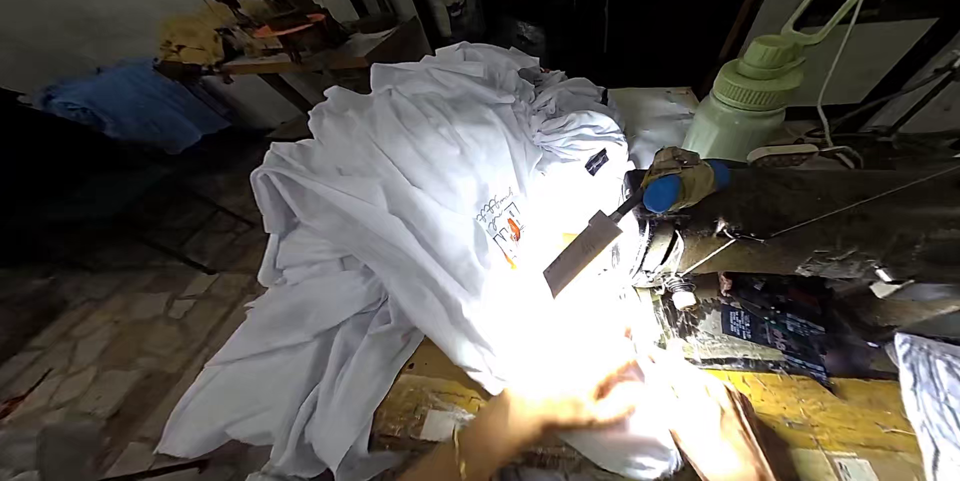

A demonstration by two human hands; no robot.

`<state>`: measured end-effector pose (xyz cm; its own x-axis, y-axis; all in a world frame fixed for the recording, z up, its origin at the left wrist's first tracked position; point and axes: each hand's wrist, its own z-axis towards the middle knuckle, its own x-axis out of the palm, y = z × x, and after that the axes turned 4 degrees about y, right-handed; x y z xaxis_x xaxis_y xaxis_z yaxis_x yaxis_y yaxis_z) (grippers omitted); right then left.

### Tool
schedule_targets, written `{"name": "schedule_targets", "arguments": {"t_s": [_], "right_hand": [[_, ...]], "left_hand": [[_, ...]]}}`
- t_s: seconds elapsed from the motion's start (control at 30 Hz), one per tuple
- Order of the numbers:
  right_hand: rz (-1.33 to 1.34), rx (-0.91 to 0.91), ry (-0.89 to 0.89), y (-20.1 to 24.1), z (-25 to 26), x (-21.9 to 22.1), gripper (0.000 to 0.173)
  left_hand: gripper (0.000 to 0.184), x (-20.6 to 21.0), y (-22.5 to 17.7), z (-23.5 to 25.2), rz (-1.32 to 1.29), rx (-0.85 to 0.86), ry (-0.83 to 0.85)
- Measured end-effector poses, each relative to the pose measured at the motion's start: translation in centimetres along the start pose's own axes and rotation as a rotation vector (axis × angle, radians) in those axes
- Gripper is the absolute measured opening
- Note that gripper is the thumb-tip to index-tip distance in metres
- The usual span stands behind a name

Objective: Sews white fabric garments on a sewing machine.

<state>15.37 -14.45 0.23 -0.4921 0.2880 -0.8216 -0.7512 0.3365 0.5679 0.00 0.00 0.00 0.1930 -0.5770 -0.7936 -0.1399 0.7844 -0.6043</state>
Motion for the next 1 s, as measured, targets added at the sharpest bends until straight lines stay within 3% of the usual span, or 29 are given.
{"name": "schedule_targets", "arguments": {"t_s": [0.07, 0.13, 0.17, 0.23, 0.3, 0.37, 0.47, 0.53, 0.63, 0.7, 0.87, 1.0], "right_hand": [[0.047, -0.144, -0.048, -1.8, 0.2, 0.6, 0.027], [0.035, -0.331, -0.081, -3.5, 1.6, 0.9, 0.025], [0.038, -0.393, -0.088, -4.0, 2.4, 1.0, 0.027], [0.109, -0.450, -0.114, -4.4, 3.6, 1.4, 0.029], [0.171, -0.473, -0.134, -4.6, 4.0, 1.9, 0.033], [0.164, -0.484, -0.132, -4.5, 4.0, 2.1, 0.031], [0.128, -0.479, -0.125, -4.8, 3.7, 2.4, 0.032], [0.081, -0.494, -0.121, -4.7, 3.7, 2.3, 0.035], [0.061, -0.508, -0.117, -4.7, 3.7, 2.4, 0.038], [0.056, -0.492, -0.120, -4.7, 3.8, 2.5, 0.039], [0.070, -0.469, -0.129, -3.9, 4.5, 1.9, 0.034], [-0.097, -0.345, -0.096, -3.0, 4.3, 2.3, 0.047]], "left_hand": [[0.041, 1.9, -2.9, -1.1, 0.173, 0.217, -0.061], [0.019, 3.5, -3.8, -1.6, 0.271, 0.275, -0.163], [0.016, 3.4, -3.9, -1.5, 0.229, 0.275, -0.187], [0.020, 1.9, -4.2, -1.3, -0.014, 0.208, -0.176], [0.027, -0.8, -4.3, -0.2, -0.349, 0.007, -0.031], [0.033, -2.4, -2.6, 1.7, -0.416, -0.119, 0.016], [0.033, -1.9, 0.6, 2.6, -0.135, -0.187, 0.046], [0.030, -1.5, 1.5, 2.2, 0.059, -0.117, -0.010], [0.024, -0.7, 2.1, 1.6, 0.088, 0.001, -0.123], [0.030, -0.3, 2.0, 1.5, 0.160, 0.047, -0.176], [0.032, 0.7, 1.9, 1.4, 0.267, 0.056, -0.181], [0.035, 0.6, 1.7, 1.1, 0.348, 0.053, -0.141]]}}
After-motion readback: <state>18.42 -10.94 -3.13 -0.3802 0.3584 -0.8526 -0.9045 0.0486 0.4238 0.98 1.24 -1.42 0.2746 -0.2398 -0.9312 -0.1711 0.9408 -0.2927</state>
